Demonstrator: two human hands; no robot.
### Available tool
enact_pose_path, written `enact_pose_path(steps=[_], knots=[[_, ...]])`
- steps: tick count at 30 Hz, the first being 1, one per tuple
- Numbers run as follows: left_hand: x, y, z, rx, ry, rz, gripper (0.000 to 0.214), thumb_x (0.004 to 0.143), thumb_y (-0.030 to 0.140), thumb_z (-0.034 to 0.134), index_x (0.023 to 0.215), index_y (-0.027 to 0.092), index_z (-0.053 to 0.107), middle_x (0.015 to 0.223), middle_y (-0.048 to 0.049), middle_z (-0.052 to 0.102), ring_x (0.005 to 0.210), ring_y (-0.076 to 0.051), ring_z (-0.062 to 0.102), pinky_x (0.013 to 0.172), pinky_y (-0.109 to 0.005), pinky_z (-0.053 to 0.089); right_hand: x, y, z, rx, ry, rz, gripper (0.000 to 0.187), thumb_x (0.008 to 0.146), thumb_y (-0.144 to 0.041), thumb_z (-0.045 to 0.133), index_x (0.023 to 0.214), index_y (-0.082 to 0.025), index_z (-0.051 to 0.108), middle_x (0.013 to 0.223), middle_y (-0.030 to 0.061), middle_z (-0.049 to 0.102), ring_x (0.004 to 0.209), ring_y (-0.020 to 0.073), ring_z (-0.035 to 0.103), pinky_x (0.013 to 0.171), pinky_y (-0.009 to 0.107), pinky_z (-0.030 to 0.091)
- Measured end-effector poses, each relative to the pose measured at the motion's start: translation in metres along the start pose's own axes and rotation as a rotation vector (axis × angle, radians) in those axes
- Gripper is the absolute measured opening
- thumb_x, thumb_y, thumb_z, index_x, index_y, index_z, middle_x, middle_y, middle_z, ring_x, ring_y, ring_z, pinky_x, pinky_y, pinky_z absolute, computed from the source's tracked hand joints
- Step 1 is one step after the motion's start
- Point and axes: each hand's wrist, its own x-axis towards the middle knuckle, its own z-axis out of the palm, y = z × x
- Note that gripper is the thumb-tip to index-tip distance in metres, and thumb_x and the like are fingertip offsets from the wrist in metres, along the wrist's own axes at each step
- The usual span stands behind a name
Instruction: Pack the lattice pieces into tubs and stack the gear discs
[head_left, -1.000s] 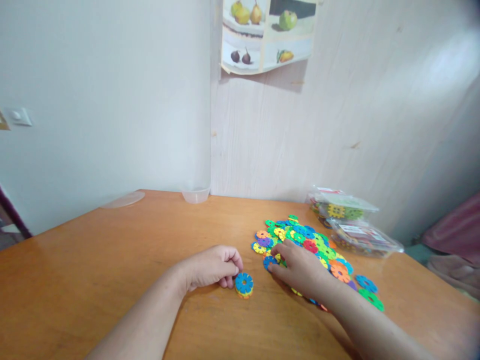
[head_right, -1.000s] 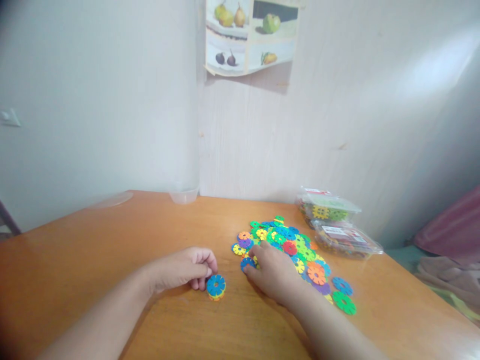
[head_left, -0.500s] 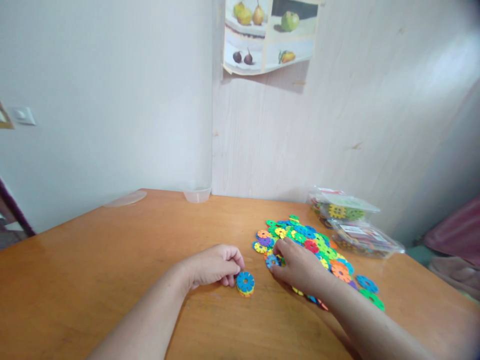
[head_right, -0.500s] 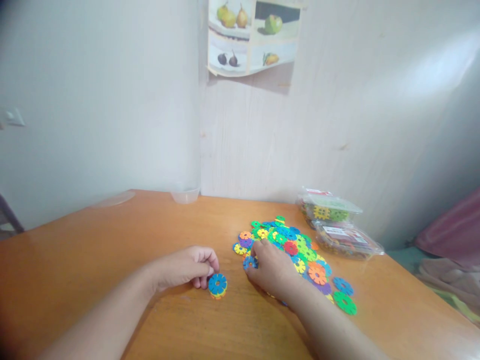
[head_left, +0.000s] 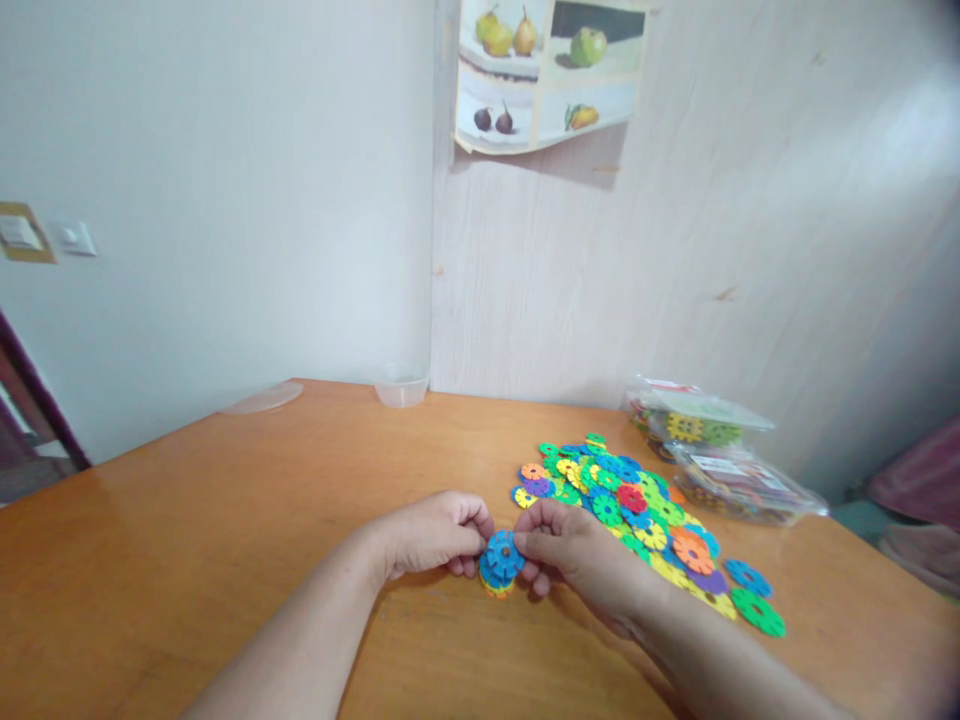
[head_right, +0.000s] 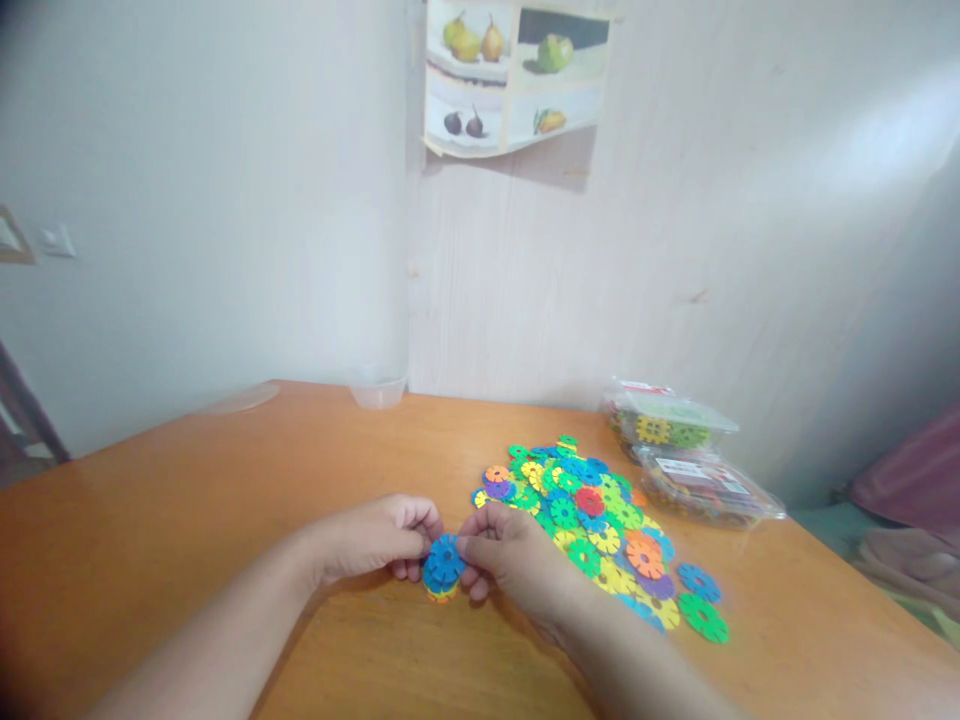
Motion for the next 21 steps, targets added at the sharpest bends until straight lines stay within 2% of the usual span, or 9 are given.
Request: enact_pose_path(steps=[7, 12, 15, 17, 21], knots=[[0.0, -0.001, 0.0, -0.01, 0.004, 0.0, 0.024, 0.066, 0.017, 0.052, 0.089, 0.015, 0.061, 0.071, -0.0001, 0.067, 0.062, -0.011, 0.06, 0.057, -0.021, 0.044, 0.007, 0.012, 0.002, -0.016, 0.021, 0.025, 0.025, 0.073, -0.034, 0.07, 0.084, -0.016, 0.057, 0.062, -0.0003, 0.066, 0.051, 0.0105, 0.059, 0.053, 0.023, 0.046], [0.0, 0.0, 0.0, 0.007, 0.012, -0.007, 0.025, 0.067, 0.018, 0.051, 0.089, 0.015, 0.062, 0.071, -0.0003, 0.066, 0.063, -0.011, 0.061, 0.057, -0.022, 0.045, 0.004, 0.008, 0.003, -0.055, 0.03, 0.019, 0.022, 0.073, -0.032, 0.067, 0.083, -0.016, 0.055, 0.062, -0.0006, 0.065, 0.053, 0.0112, 0.059, 0.054, 0.024, 0.045], [-0.001, 0.001, 0.0, 0.01, 0.016, -0.021, 0.024, 0.068, 0.019, 0.053, 0.09, 0.015, 0.062, 0.07, -0.0003, 0.066, 0.062, -0.012, 0.06, 0.056, -0.022, 0.044, 0.005, 0.002, -0.004, -0.111, 0.067, -0.003, 0.02, 0.076, -0.034, 0.063, 0.085, -0.018, 0.054, 0.062, -0.0022, 0.063, 0.052, 0.0125, 0.057, 0.055, 0.026, 0.046], [-0.001, 0.001, 0.0, 0.007, 0.019, -0.025, 0.025, 0.068, 0.02, 0.054, 0.091, 0.015, 0.062, 0.07, -0.0003, 0.066, 0.062, -0.011, 0.06, 0.056, -0.022, 0.044, 0.007, -0.003, -0.017, -0.278, 0.162, -0.08, 0.017, 0.079, -0.034, 0.059, 0.085, -0.019, 0.056, 0.062, -0.0033, 0.06, 0.053, 0.0126, 0.055, 0.054, 0.025, 0.042], [-0.001, 0.001, -0.001, 0.008, 0.025, -0.033, 0.025, 0.068, 0.021, 0.055, 0.092, 0.015, 0.062, 0.07, 0.0001, 0.066, 0.062, -0.011, 0.06, 0.056, -0.022, 0.044, 0.011, -0.007, -0.054, -0.823, 0.444, -0.293, 0.013, 0.083, -0.03, 0.053, 0.084, -0.02, 0.061, 0.071, -0.0008, 0.059, 0.067, 0.0147, 0.054, 0.06, 0.026, 0.037]])
